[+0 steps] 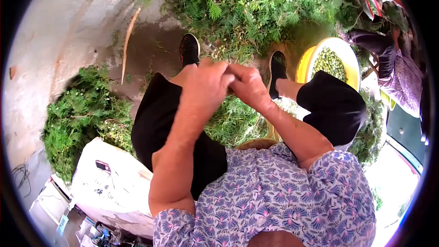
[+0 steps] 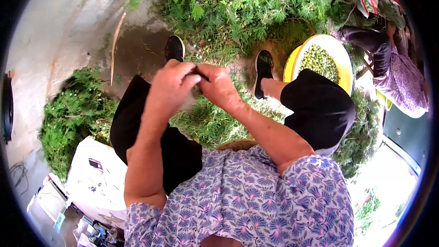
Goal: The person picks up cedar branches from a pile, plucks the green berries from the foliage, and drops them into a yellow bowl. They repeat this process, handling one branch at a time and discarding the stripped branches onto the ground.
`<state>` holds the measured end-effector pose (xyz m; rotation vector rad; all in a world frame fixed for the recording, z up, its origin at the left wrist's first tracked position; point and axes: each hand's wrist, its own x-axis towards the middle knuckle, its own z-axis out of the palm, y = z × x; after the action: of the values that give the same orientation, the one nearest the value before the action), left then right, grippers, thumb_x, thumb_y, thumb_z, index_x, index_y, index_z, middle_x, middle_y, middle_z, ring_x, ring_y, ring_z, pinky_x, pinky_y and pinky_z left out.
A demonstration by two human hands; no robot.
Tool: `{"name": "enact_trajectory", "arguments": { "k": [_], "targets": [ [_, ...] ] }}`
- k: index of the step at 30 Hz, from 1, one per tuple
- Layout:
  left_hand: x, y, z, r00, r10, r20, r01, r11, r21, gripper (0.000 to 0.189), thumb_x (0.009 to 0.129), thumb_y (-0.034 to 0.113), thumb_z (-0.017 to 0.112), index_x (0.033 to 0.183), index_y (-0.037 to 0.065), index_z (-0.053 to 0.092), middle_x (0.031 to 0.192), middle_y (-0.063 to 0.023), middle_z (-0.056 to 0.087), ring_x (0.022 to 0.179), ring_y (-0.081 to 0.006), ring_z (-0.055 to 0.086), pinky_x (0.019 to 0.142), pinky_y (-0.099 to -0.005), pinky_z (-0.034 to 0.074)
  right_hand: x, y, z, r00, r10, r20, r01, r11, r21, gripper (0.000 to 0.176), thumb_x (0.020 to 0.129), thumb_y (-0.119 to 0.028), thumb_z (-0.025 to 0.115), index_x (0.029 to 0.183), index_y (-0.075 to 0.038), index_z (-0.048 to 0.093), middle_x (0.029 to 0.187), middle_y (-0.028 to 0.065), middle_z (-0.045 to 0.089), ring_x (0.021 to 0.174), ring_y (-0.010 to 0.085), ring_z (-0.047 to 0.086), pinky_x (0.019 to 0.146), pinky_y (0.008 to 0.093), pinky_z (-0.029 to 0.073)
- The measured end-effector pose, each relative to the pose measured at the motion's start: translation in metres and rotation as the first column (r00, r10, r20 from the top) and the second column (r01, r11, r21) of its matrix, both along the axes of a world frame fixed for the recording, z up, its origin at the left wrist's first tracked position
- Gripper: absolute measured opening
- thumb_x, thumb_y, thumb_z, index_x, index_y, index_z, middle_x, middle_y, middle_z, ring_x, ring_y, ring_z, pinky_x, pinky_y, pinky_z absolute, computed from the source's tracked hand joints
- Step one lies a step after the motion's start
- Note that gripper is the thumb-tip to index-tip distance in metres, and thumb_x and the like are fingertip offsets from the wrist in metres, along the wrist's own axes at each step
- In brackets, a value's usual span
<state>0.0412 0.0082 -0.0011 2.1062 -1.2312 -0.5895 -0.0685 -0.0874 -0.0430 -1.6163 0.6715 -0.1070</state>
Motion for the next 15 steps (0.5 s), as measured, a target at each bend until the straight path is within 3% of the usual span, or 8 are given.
{"name": "enact_trajectory", "arguments": {
  "k": [3,5,6,9,10,12,14,15],
  "targets": [
    [-0.032,0.012,-0.005,0.996,0.075,0.052,-0.067,0.989,-0.131,0.017,0.075,0.009,0.063,0.089,0.0,0.061,0.075,-0.0144,0.059,0.067,-0.0261,0.059,0.059,-0.0333,0.046,-0.03,0.009,0.017,0.994,0.049,0.098,-0.017,0.954,-0.3,0.005,0.075,-0.003,0.057,0.076,0.001,0.054,0.066,0.0165,0.054,0.059,0.0305,0.055,0.053,0.036,0.042],
    [-0.051,0.02,-0.005,0.883,0.156,-0.442,-0.239,0.961,-0.14,0.012,0.075,0.012,0.06,0.073,0.0,0.058,0.067,-0.017,0.054,0.062,-0.0318,0.054,0.056,-0.0374,0.041,-0.048,0.016,0.029,0.991,0.061,0.118,-0.022,0.95,-0.31,0.005,0.074,-0.002,0.057,0.076,0.001,0.054,0.067,0.0165,0.054,0.06,0.0315,0.054,0.053,0.0364,0.043],
    [-0.061,0.025,-0.005,0.813,0.18,-0.554,-0.297,0.946,-0.128,0.012,0.076,0.01,0.06,0.075,-0.002,0.06,0.065,-0.016,0.055,0.057,-0.0262,0.055,0.053,-0.0333,0.041,-0.056,0.019,0.034,0.99,0.07,0.121,-0.028,0.948,-0.317,0.005,0.073,-0.002,0.058,0.076,0.001,0.054,0.068,0.0165,0.054,0.061,0.0325,0.054,0.054,0.0367,0.043],
    [-0.085,0.04,0.011,0.69,0.234,-0.685,-0.405,0.909,-0.097,0.014,0.082,0.009,0.057,0.081,-0.005,0.06,0.069,-0.0074,0.059,0.055,-0.012,0.056,0.051,-0.0242,0.046,-0.075,0.026,0.041,0.98,0.106,0.171,-0.051,0.952,-0.301,0.007,0.074,0.002,0.057,0.081,0.001,0.057,0.071,0.0163,0.056,0.064,0.032,0.056,0.056,0.0362,0.044],
    [-0.09,0.046,0.014,0.699,0.229,-0.677,-0.4,0.91,-0.106,0.014,0.082,0.009,0.057,0.081,-0.005,0.06,0.069,-0.0074,0.059,0.055,-0.012,0.056,0.051,-0.0242,0.046,-0.082,0.027,0.043,0.974,0.121,0.19,-0.063,0.956,-0.285,0.008,0.074,0.003,0.056,0.082,0.0,0.058,0.072,0.0163,0.057,0.065,0.0321,0.057,0.057,0.036,0.044],
    [-0.098,0.055,0.014,0.292,0.194,-0.936,-0.525,0.851,0.012,0.014,0.083,0.007,0.055,0.087,-0.006,0.06,0.07,-0.0059,0.058,0.059,-0.0116,0.058,0.053,-0.0238,0.048,-0.09,0.025,0.044,0.975,0.135,0.176,-0.078,0.952,-0.295,0.011,0.076,0.002,0.057,0.086,0.001,0.059,0.076,0.0162,0.058,0.067,0.032,0.057,0.06,0.0357,0.045],
    [-0.113,0.061,0.013,0.255,0.188,-0.949,-0.558,0.83,0.014,0.014,0.083,0.003,0.054,0.091,-0.008,0.059,0.07,-0.0063,0.058,0.061,-0.0135,0.059,0.056,-0.0249,0.049,-0.101,0.025,0.035,0.962,0.159,0.223,-0.033,0.876,-0.481,0.015,0.076,0.001,0.057,0.091,0.002,0.058,0.076,0.0171,0.057,0.068,0.0317,0.057,0.061,0.0361,0.046],
    [-0.122,0.063,0.011,0.39,0.209,-0.897,-0.582,0.81,-0.064,0.014,0.083,0.002,0.054,0.092,-0.007,0.059,0.075,-0.006,0.059,0.065,-0.0137,0.059,0.06,-0.0246,0.049,-0.104,0.025,0.031,0.966,0.148,0.214,-0.018,0.858,-0.514,0.018,0.08,-0.003,0.056,0.097,0.002,0.057,0.078,0.0143,0.059,0.07,0.0264,0.059,0.064,0.0343,0.048]
  ]
}}
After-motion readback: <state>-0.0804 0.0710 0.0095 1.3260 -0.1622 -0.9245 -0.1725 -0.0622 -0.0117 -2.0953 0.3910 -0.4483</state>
